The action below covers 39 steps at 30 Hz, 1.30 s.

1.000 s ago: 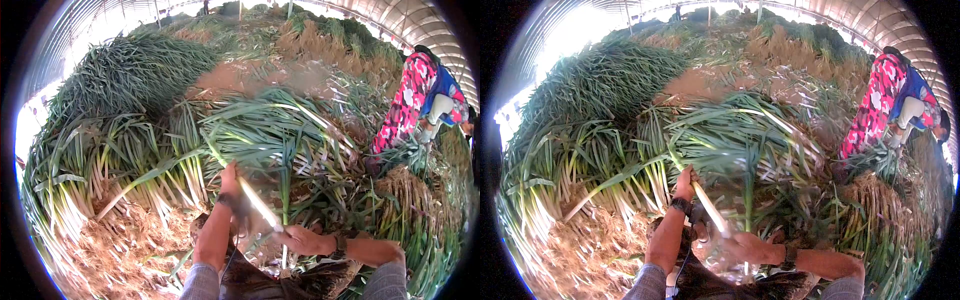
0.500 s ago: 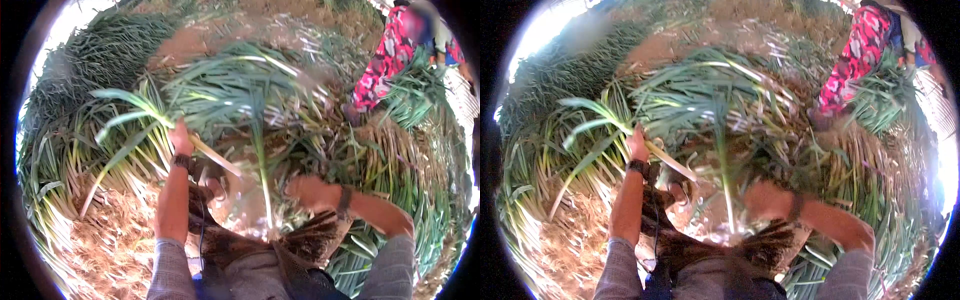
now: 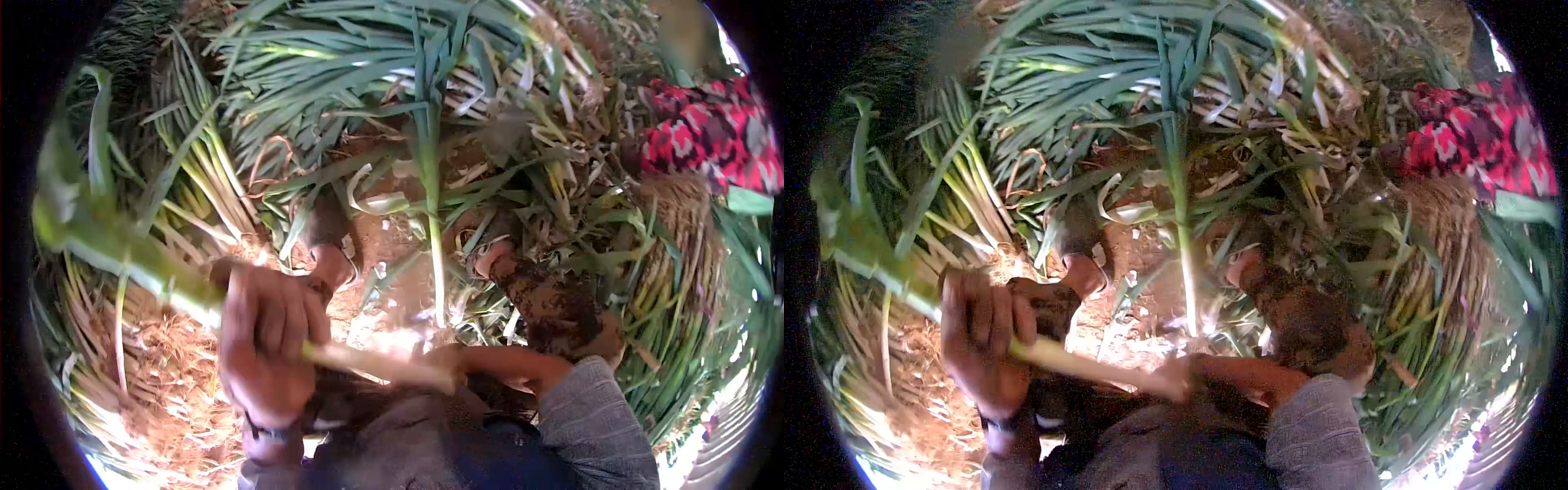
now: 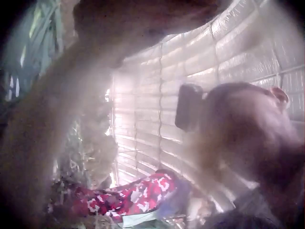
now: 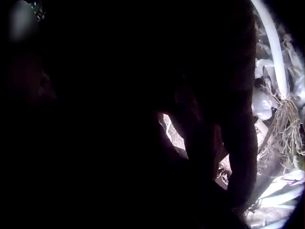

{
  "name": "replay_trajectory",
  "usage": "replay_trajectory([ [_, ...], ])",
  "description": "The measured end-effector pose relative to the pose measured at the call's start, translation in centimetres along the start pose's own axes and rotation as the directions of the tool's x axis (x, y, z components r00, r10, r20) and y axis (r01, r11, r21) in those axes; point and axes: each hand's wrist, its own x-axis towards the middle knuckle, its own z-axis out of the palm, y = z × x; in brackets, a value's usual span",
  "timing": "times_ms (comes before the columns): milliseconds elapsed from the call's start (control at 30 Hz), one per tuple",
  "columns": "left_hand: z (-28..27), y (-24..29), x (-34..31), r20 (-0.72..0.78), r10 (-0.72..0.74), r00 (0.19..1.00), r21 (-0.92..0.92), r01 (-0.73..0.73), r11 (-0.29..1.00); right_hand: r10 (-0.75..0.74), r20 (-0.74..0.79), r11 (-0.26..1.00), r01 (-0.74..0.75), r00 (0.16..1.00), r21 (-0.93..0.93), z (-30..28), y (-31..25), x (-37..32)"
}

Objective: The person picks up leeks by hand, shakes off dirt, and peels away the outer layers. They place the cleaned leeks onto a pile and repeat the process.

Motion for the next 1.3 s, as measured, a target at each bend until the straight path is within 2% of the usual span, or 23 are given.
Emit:
replay_trajectory([
  [67,0.2,-0.3,1.7,0.017,0.005,1.000,0.066,-0.006,0.998,-0.020,0.013,0.997,0.019,1.000,0.071,-0.7,-0.5,0.5],
  [100,0.3,-0.6,3.0,-0.068,-0.005,0.998,0.038,0.007,0.999,-0.030,0.016,0.994,0.028,0.999,0.103,-1.1,-1.0,0.9],
  [167,0.7,-0.6,5.6,-0.171,-0.084,0.982,0.112,0.105,0.988,-0.040,0.015,0.988,0.037,0.999,0.151,-2.3,-1.5,0.9],
  [233,2.9,0.2,9.2,-0.310,-0.248,0.918,0.092,0.289,0.953,-0.046,0.007,0.984,0.044,0.999,0.172,-3.9,-2.6,0.1],
  [300,3.2,-0.1,11.9,-0.077,-0.313,0.947,0.028,0.315,0.949,-0.049,-0.025,0.983,0.052,0.998,0.176,-5.2,-3.1,-0.8],
  [467,4.4,-0.8,15.0,0.158,-0.266,0.951,0.039,0.263,0.964,-0.137,-0.256,0.963,0.189,0.957,0.191,-11.9,0.4,-2.3],
  [533,4.7,-1.0,15.1,0.245,-0.253,0.936,0.018,0.256,0.966,-0.211,-0.541,0.950,0.302,0.814,0.083,-16.2,4.3,-2.8],
  [567,4.9,-1.2,15.1,0.260,-0.247,0.934,0.024,0.249,0.968,-0.266,-0.696,0.958,0.261,0.667,-0.117,-17.9,8.3,-1.9],
  [600,5.1,-1.5,14.8,0.265,-0.262,0.928,0.033,0.262,0.964,0.298,-0.823,0.928,-0.350,0.484,0.130,-20.1,5.4,-5.0],
  [633,5.3,-1.7,14.8,0.224,-0.263,0.938,0.071,0.253,0.965,0.519,-0.831,0.839,-0.302,0.201,0.452,-21.1,0.5,-8.0],
  [667,5.4,-1.6,14.9,0.177,-0.256,0.950,0.108,0.240,0.965,0.395,-0.891,0.913,-0.201,0.225,0.355,-21.2,-2.4,-11.4],
  [700,4.9,-1.6,15.1,0.176,-0.254,0.951,0.112,0.237,0.965,0.382,-0.893,0.901,-0.312,0.239,0.302,-20.5,5.0,-8.3],
  [733,4.1,-1.6,15.3,0.189,-0.266,0.945,0.141,0.242,0.960,0.372,-0.898,0.904,-0.310,0.236,0.293,-20.7,4.7,-8.2],
  [800,3.9,-1.1,15.7,0.146,-0.302,0.942,0.197,0.272,0.942,0.241,-0.954,0.968,0.030,0.176,0.250,-20.6,2.6,-8.1],
  [867,3.8,-1.3,15.9,0.126,-0.314,0.941,0.161,0.293,0.943,0.140,-0.985,0.914,0.368,0.103,0.169,-19.3,0.9,-7.4],
  [900,3.7,-1.4,15.7,0.119,-0.344,0.931,0.132,0.329,0.935,0.139,-0.983,0.913,0.370,0.117,0.172,-18.2,3.3,-5.3],
  [967,3.8,-1.5,15.7,0.119,-0.341,0.933,0.141,0.324,0.936,0.460,-0.825,0.849,0.108,0.328,0.517,-17.6,10.3,-0.5],
  [1033,3.7,-1.5,15.8,0.130,-0.354,0.926,0.137,0.337,0.931,0.454,-0.835,0.864,0.073,0.311,0.498,-18.7,4.0,-3.6],
  [1100,4.5,-1.4,15.6,0.109,-0.339,0.935,0.138,0.323,0.936,0.378,-0.793,0.842,0.180,0.477,0.509,-19.9,1.1,-5.2],
  [1133,4.5,-1.6,15.5,0.119,-0.328,0.937,0.151,0.309,0.939,0.254,-0.884,0.869,0.309,0.394,0.387,-20.0,0.3,-5.3],
  [1233,4.0,-2.4,15.4,0.087,-0.340,0.936,0.133,0.327,0.935,0.181,-0.908,0.908,0.291,0.377,0.302,-19.2,-7.8,-12.5],
  [1267,4.6,-2.0,15.1,0.026,-0.379,0.925,0.157,0.370,0.915,0.139,-0.936,0.970,0.145,0.322,0.194,-18.2,-9.4,-15.2],
  [1300,3.7,-2.4,15.4,0.169,-0.350,0.921,0.054,0.346,0.937,0.074,-0.955,0.997,-0.001,0.287,0.077,-16.8,-10.8,-17.5],
])
